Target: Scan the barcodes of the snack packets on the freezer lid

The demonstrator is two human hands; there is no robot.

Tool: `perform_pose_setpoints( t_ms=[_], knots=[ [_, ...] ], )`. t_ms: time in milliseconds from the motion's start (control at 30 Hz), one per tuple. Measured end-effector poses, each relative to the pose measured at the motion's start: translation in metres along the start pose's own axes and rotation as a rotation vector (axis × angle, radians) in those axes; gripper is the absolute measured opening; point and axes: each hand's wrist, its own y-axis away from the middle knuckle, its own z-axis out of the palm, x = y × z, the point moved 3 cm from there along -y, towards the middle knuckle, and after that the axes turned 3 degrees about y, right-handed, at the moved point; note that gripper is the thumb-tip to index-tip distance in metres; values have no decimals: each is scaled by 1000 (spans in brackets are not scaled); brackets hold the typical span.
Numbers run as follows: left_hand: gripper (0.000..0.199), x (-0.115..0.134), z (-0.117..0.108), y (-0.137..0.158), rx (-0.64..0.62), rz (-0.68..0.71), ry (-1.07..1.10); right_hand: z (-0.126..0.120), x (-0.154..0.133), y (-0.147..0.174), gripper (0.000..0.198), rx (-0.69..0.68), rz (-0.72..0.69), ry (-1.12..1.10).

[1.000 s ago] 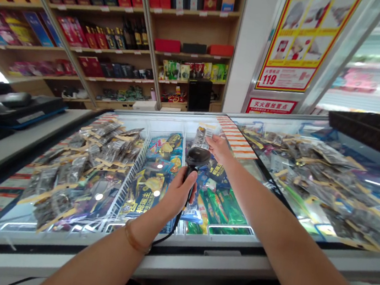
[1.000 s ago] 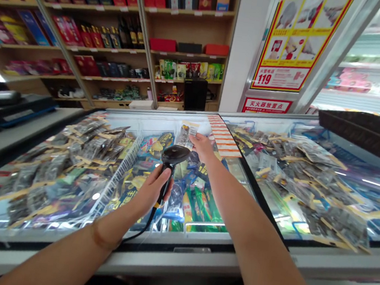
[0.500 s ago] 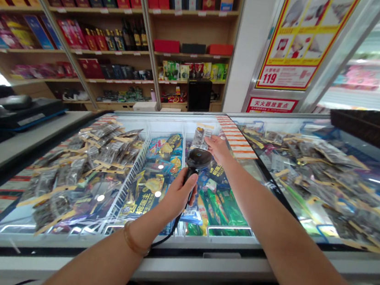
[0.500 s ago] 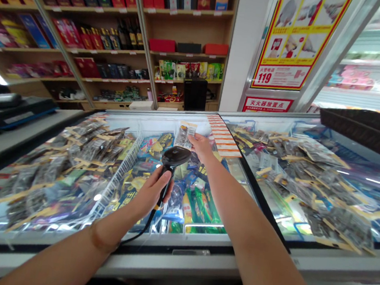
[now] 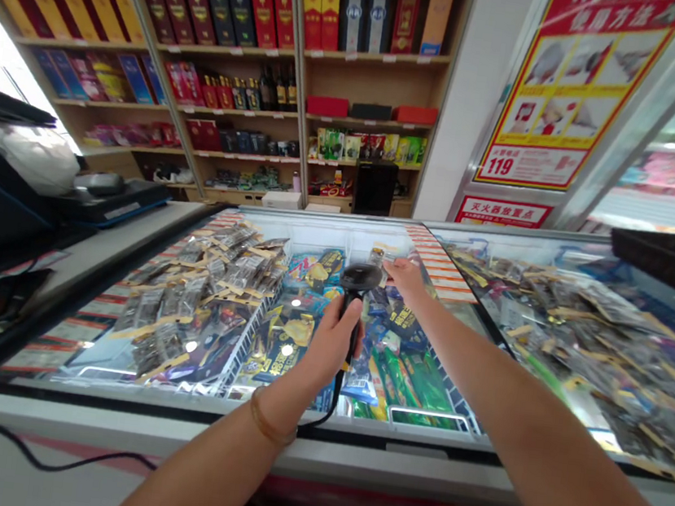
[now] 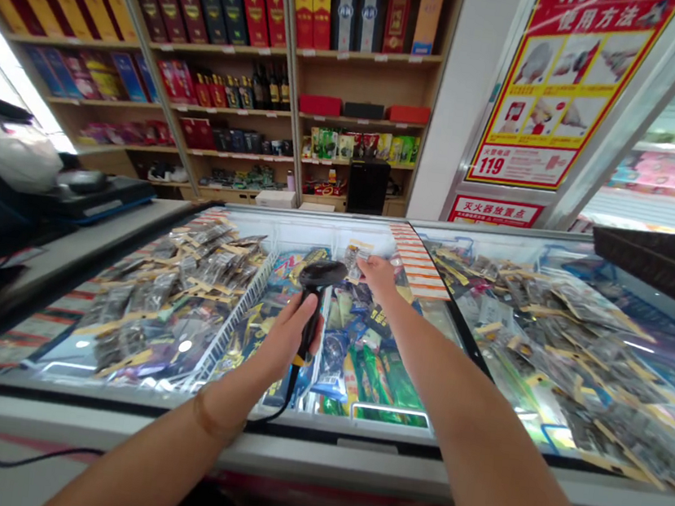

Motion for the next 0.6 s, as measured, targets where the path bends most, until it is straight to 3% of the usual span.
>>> perform_pose_setpoints(
  t_ms=[133, 300, 433, 533, 600],
  knots=[
    [54, 36, -31, 11, 88, 10, 19, 41, -38, 8, 40, -85, 42, -47],
    [53, 75, -88, 31, 274, 126, -54, 137, -98, 14, 32, -225, 92, -112],
    [49, 88, -128, 48, 411, 130, -19, 207, -124, 16, 31, -288, 172, -118],
    [49, 92, -145, 55, 437, 126, 1, 229, -129, 18, 28, -299, 223, -130],
    [49, 92, -149, 56, 433, 119, 12, 226, -128, 19, 26, -276, 209, -109]
  ],
)
